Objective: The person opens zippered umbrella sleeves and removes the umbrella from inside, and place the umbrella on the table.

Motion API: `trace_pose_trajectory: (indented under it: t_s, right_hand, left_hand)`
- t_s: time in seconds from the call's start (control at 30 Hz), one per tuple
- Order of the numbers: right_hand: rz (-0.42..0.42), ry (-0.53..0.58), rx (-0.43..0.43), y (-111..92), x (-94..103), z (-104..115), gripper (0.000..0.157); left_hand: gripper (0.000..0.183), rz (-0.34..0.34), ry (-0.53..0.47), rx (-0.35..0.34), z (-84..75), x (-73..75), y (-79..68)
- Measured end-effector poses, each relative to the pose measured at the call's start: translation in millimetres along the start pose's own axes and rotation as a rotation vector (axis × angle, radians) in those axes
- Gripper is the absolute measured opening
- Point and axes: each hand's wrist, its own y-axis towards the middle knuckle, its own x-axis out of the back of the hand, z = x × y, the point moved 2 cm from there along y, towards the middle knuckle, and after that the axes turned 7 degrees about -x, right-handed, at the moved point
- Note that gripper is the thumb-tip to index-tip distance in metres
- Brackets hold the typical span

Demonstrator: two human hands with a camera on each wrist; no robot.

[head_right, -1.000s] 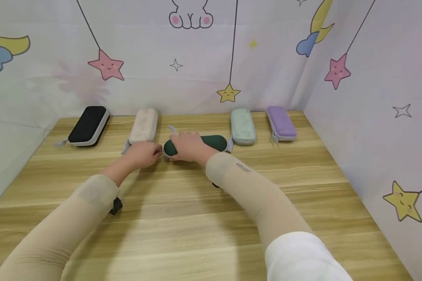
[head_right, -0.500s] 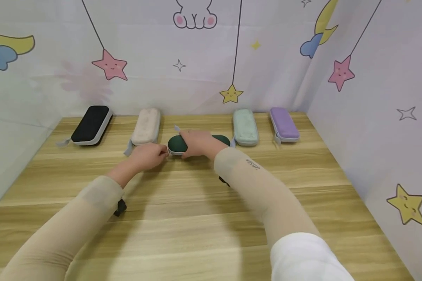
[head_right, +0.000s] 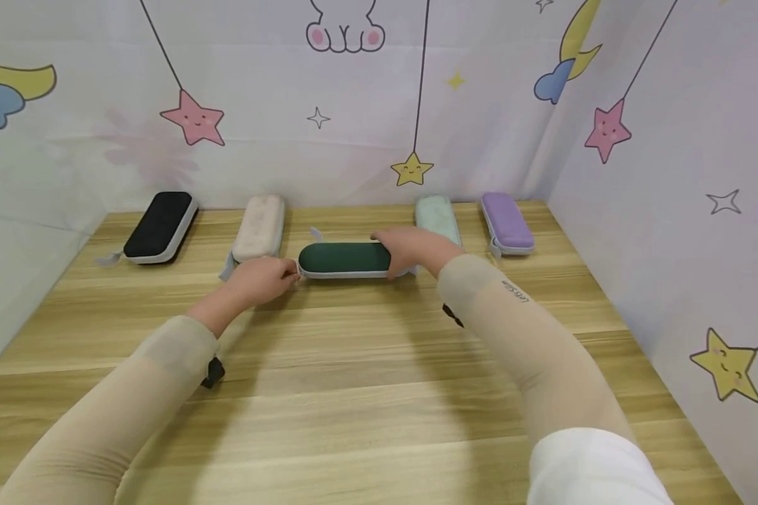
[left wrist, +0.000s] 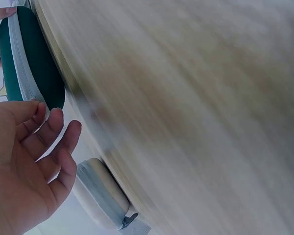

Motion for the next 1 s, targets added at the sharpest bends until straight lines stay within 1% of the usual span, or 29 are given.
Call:
trace_pose_trajectory:
  t_s: [0.13,0.23,0.4,0.6,0.87,1.0]
  right_hand:
    - [-0.001,0.063,0.004,-6.4,-2.1,-10.2,0.08]
    - [-0.033,0.04,0.023,-9.0,-6.1,-12.3,0.08]
    - [-0.09,-0.048,0.028,-12.0,-18.9,-11.3,0.084]
    - [-0.154,-0.094,-0.035,-15.9,-30.6,-4.8,0.083]
    - [-0.224,-0.107,-0.128,-24.5,-37.9,15.6,0.079]
    - [-0.26,-0.083,-0.176,-23.9,-41.4,28.0,0.077]
  left_hand:
    - [0.023,-0.007,-0.001,0.008,-0.1,-1.1,0.7]
    - [0.023,-0.028,0.005,0.013,0.2,-1.4,2.1]
    - [0.022,-0.074,0.029,0.032,0.9,-1.1,7.8]
    - [0.02,-0.062,0.034,0.054,-5.1,-0.5,17.2]
    - [0.019,-0.067,0.091,0.007,-21.6,-4.6,32.4]
    - [0.019,-0.064,0.094,-0.02,-35.4,-6.6,40.9]
